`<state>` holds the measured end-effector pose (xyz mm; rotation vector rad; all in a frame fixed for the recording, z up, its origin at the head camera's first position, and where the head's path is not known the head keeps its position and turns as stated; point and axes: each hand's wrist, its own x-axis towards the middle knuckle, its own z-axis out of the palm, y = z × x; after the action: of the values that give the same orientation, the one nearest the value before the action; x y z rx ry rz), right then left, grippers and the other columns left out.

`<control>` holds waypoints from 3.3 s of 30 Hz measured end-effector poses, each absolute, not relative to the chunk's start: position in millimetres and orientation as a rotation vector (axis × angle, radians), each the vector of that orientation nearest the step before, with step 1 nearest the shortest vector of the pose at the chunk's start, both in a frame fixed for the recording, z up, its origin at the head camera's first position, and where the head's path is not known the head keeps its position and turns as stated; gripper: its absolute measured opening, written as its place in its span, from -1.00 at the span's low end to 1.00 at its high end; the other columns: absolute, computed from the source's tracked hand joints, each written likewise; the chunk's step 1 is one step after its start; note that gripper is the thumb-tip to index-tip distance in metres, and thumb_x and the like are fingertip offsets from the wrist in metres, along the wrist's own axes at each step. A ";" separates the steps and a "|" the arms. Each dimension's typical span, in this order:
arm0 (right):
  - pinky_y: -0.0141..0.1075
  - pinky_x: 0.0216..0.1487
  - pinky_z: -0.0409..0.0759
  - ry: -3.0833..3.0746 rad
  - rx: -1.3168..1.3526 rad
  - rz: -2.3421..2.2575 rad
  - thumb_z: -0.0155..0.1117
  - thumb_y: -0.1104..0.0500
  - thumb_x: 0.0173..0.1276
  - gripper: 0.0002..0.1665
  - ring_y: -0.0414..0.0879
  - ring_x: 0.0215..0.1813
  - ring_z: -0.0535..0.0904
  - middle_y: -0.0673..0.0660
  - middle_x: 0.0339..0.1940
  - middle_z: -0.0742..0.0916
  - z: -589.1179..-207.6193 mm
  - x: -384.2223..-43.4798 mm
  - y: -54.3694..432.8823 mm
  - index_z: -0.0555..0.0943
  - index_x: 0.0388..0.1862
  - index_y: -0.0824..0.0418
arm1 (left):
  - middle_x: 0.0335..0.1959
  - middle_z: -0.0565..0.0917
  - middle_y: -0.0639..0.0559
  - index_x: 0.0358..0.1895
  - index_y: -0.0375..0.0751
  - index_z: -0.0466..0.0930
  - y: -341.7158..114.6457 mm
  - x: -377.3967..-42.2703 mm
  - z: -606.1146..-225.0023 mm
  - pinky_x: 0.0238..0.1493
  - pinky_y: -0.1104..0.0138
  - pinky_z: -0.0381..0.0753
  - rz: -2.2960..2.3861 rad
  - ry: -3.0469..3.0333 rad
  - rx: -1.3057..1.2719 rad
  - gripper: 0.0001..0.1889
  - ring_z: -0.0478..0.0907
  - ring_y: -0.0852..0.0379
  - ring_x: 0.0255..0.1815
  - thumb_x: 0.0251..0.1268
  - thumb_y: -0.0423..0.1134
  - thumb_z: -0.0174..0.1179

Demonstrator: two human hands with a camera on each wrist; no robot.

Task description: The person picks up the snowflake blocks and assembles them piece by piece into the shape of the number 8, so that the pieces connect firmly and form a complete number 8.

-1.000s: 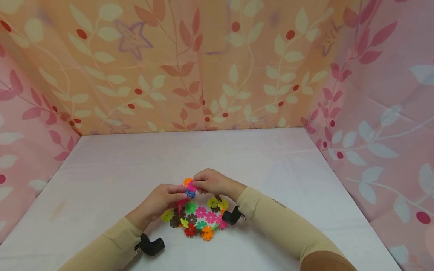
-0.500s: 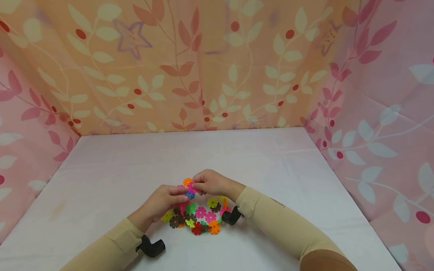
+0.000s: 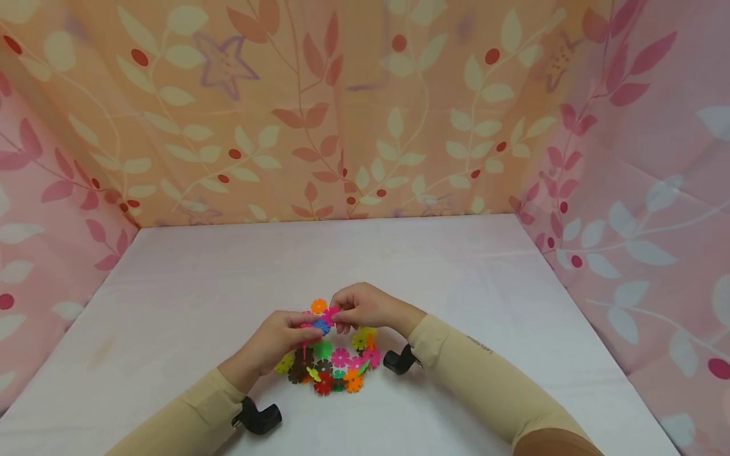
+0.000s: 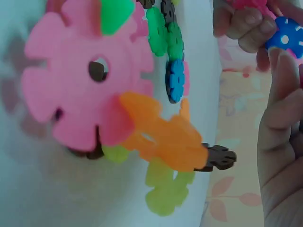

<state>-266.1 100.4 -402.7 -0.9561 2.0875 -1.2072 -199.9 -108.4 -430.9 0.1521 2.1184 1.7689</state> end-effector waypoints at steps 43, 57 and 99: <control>-0.45 -0.49 0.55 2.197 -1.568 -1.107 0.23 0.16 0.26 -0.87 -0.35 -0.55 0.46 0.05 -0.54 0.67 -393.5 -249.3 129.7 0.66 -0.39 0.19 | -0.38 0.67 0.19 -0.15 -0.10 0.69 -85.3 -178.4 -409.5 -0.48 0.46 0.54 1.398 2.677 0.599 -0.53 0.49 0.28 -0.43 -0.11 0.12 0.34; -0.40 -0.55 0.55 2.185 -1.506 -1.202 0.18 0.22 0.29 -0.85 -0.15 -0.62 0.49 0.11 -0.60 0.61 -391.0 -242.3 128.9 0.63 -0.46 0.20 | -0.77 0.33 0.23 -0.11 0.00 0.67 -79.8 -180.3 -406.1 -0.66 0.45 0.38 1.398 2.602 0.675 -0.64 0.28 0.29 -0.65 -0.02 0.00 0.31; -0.29 -0.32 0.19 2.467 -1.200 -0.189 0.48 0.09 -0.04 -0.74 -0.30 -0.48 0.37 -0.18 -0.65 0.50 -417.9 -242.2 47.5 0.51 -0.51 -0.02 | -0.37 0.64 -0.14 -0.20 -0.42 0.51 -124.9 -204.0 -439.5 -0.34 0.28 0.62 1.825 2.029 -0.071 -0.72 0.64 0.04 -0.38 0.40 -0.23 -0.09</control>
<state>-242.2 47.5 -417.9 -1.2002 2.4668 -0.1894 -204.0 -124.9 -439.5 -0.0712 2.0292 1.8249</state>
